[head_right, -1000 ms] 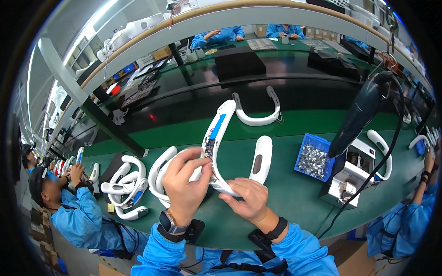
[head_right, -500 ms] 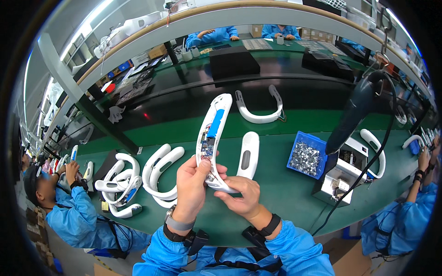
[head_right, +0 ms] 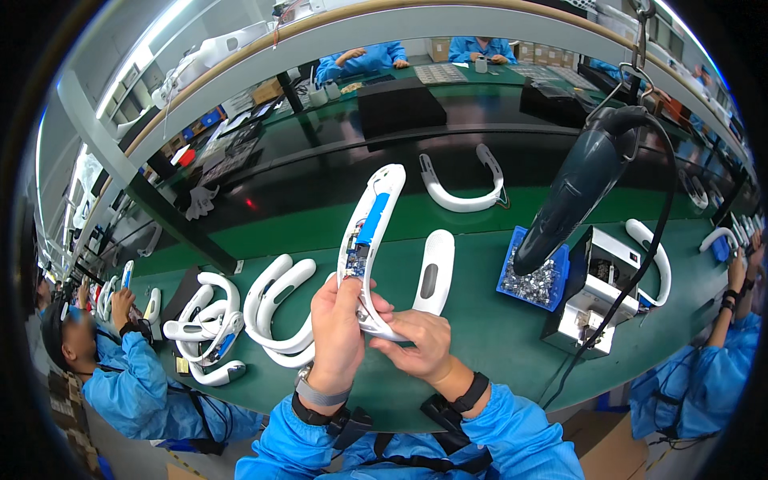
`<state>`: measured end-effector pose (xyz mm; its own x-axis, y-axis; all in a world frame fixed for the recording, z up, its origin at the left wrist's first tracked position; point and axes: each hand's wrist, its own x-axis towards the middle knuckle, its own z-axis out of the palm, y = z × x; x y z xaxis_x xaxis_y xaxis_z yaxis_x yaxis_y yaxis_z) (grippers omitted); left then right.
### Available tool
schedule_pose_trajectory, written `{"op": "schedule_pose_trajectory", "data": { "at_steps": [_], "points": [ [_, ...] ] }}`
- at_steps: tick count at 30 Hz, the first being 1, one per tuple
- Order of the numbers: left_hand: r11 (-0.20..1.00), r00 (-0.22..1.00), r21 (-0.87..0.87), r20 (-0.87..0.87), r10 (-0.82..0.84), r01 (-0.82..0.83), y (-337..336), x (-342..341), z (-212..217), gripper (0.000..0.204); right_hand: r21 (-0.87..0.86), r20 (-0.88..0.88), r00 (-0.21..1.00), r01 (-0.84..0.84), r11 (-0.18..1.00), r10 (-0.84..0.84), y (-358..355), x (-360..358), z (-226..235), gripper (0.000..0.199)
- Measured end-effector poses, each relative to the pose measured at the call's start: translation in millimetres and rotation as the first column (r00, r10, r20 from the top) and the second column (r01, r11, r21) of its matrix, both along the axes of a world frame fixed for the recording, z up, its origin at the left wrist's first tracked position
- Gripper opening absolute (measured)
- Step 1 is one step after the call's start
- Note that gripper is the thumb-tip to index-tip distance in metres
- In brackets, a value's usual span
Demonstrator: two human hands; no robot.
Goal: Assembling internal electronics and screwing components into plastic housings for neck fans.
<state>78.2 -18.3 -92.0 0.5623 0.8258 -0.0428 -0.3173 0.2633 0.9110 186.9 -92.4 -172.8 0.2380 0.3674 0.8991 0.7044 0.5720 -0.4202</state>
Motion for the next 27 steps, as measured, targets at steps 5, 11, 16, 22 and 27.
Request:
{"op": "schedule_pose_trajectory", "data": {
  "at_steps": [5,11,16,22,27],
  "points": [
    [0.997,0.999,0.059,0.019,0.043,-0.045,-11,3,10,0.024,-0.063,-0.106,0.994,0.008,0.998,-0.015,-2,-3,-5,0.045],
    [0.994,0.999,0.102,0.032,0.024,-0.027,-6,-4,5,0.021,-0.013,-0.03,0.998,-0.058,0.998,0.057,3,-1,-13,0.046],
    [0.998,0.997,0.042,0.075,0.035,-0.039,-1,-3,3,0.02,-0.003,-0.016,0.998,-0.065,0.998,0.065,11,-2,0,0.045],
    [0.964,0.999,0.263,-0.001,0.051,-0.048,-8,-2,2,0.02,-0.207,-0.373,0.926,-0.142,0.968,0.056,7,-14,-25,0.04],
    [0.95,0.997,0.311,0.06,-0.04,0.019,-6,-10,5,0.033,-0.164,-0.526,0.834,-0.292,0.942,0.167,5,-17,-28,0.041]
  ]
}}
